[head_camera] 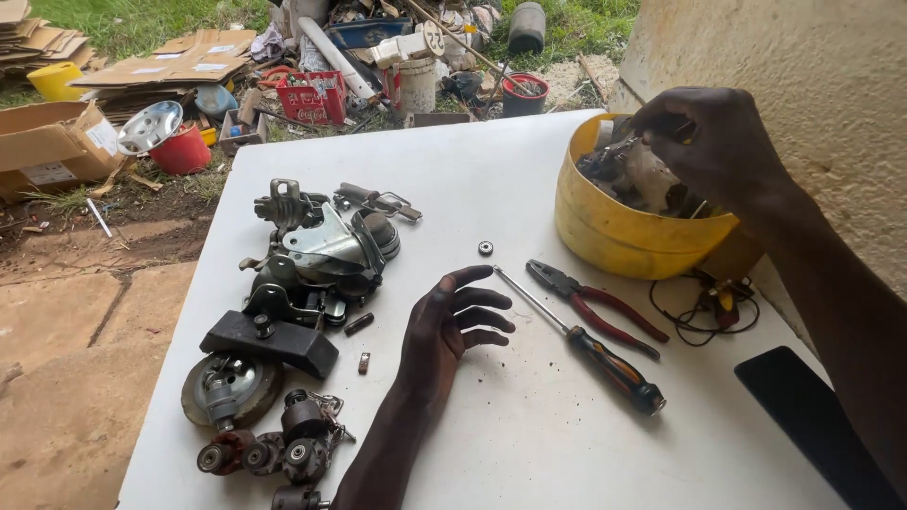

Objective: Disassembling a small mechanical component using a screwdriver and pliers on a workbench.

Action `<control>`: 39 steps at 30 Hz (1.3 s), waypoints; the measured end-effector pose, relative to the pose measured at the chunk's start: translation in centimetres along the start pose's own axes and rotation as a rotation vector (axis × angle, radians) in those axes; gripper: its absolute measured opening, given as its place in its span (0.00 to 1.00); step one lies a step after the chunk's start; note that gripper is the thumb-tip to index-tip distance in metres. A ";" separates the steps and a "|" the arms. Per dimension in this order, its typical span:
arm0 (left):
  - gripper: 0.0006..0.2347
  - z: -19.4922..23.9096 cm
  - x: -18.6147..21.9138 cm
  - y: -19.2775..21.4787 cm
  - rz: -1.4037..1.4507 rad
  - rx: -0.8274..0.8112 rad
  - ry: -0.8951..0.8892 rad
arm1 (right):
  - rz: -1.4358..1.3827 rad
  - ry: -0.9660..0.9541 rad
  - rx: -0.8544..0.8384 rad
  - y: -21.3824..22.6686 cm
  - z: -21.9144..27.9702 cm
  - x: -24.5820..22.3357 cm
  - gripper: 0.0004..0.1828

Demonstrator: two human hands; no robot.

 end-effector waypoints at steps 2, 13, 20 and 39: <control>0.23 -0.2 -0.1 -0.1 0.002 -0.006 0.001 | 0.036 -0.078 -0.169 -0.5 -1.3 1.2 0.19; 0.29 -0.8 -1.2 0.8 -0.117 -0.094 -0.009 | 0.315 -0.004 -0.572 -5.0 -2.1 0.6 0.21; 0.29 -0.6 -0.9 0.5 -0.192 -0.116 -0.046 | 0.483 0.124 -0.376 -5.8 -0.8 3.8 0.13; 0.25 -0.3 -0.9 -0.1 -0.299 -0.158 -0.124 | 0.496 0.147 -0.350 -6.6 -0.5 5.1 0.10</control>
Point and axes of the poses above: each hand's wrist, its own z-axis away from the middle knuckle, its own y-axis out of the back of the hand, x = y × z, the point moved 3 cm from there along -z, towards the middle knuckle, and after that the axes turned 1 degree about -z, right-handed, at the moved point
